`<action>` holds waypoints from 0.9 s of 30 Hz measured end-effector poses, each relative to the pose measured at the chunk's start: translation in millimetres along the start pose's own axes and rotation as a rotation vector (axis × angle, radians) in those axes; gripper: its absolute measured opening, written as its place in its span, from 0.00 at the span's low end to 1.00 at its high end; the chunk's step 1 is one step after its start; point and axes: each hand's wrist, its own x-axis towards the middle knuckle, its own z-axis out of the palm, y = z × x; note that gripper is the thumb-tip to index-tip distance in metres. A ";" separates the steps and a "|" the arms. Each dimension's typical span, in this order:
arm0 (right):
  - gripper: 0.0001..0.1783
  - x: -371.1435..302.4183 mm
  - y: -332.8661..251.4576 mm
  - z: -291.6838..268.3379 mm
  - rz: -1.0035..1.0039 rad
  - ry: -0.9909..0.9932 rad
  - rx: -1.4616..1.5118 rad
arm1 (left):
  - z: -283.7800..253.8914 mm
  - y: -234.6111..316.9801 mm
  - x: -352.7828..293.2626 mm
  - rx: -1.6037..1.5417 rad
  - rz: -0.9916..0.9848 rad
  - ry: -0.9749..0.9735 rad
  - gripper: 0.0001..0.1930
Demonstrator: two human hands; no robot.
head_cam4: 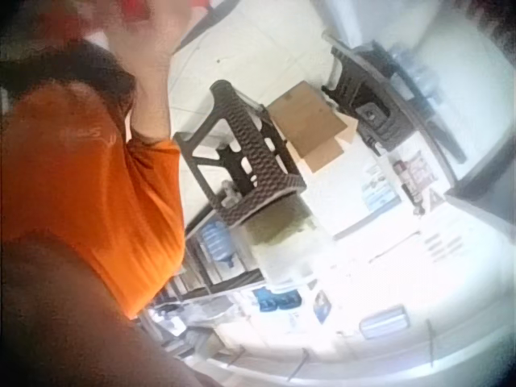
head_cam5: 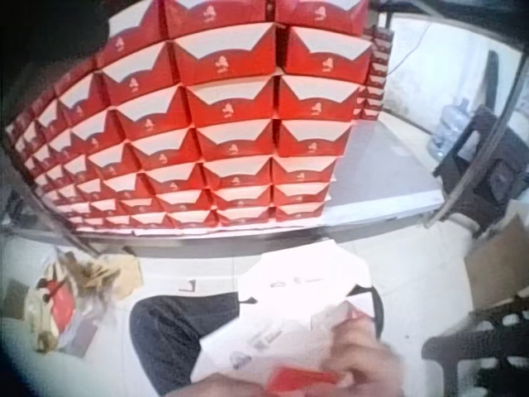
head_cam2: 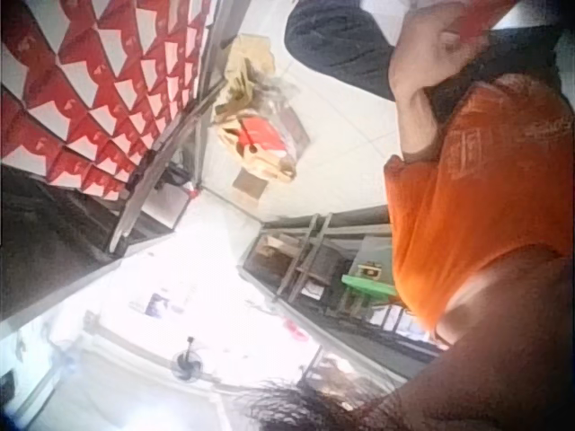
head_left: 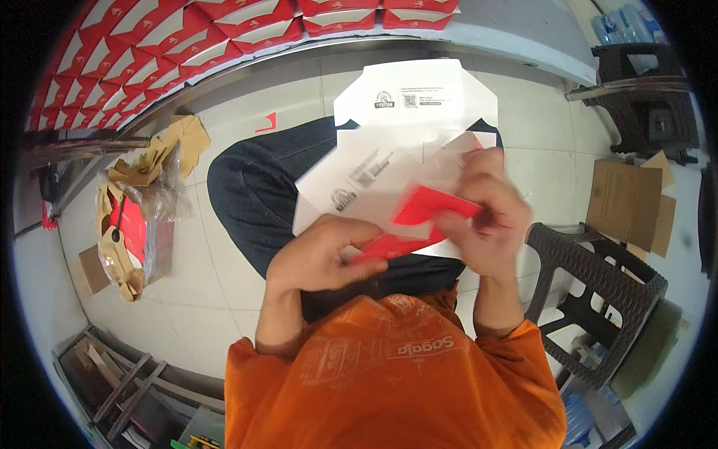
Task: The person sits on the floor and repeatedly folds small red and white cardboard boxes by hand. They place each completed box onto a nearby metal shelf that is already stacked with similar boxes.
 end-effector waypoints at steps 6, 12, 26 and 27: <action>0.11 2.6 -26.9 9.2 -0.185 -0.206 -0.327 | -1.2 -29.6 0.6 -0.399 -0.235 -0.067 0.07; 0.11 -8.5 -33.8 3.2 -0.102 -0.502 -0.461 | 2.3 -24.5 4.7 -0.224 0.027 -0.047 0.05; 0.09 -3.3 -47.6 0.3 0.052 -0.190 -0.475 | -5.7 -1.5 8.1 -0.274 -0.195 -0.139 0.04; 0.09 -3.2 -46.8 1.5 0.037 -0.156 -0.462 | -4.1 -1.2 8.3 -0.245 -0.136 -0.111 0.04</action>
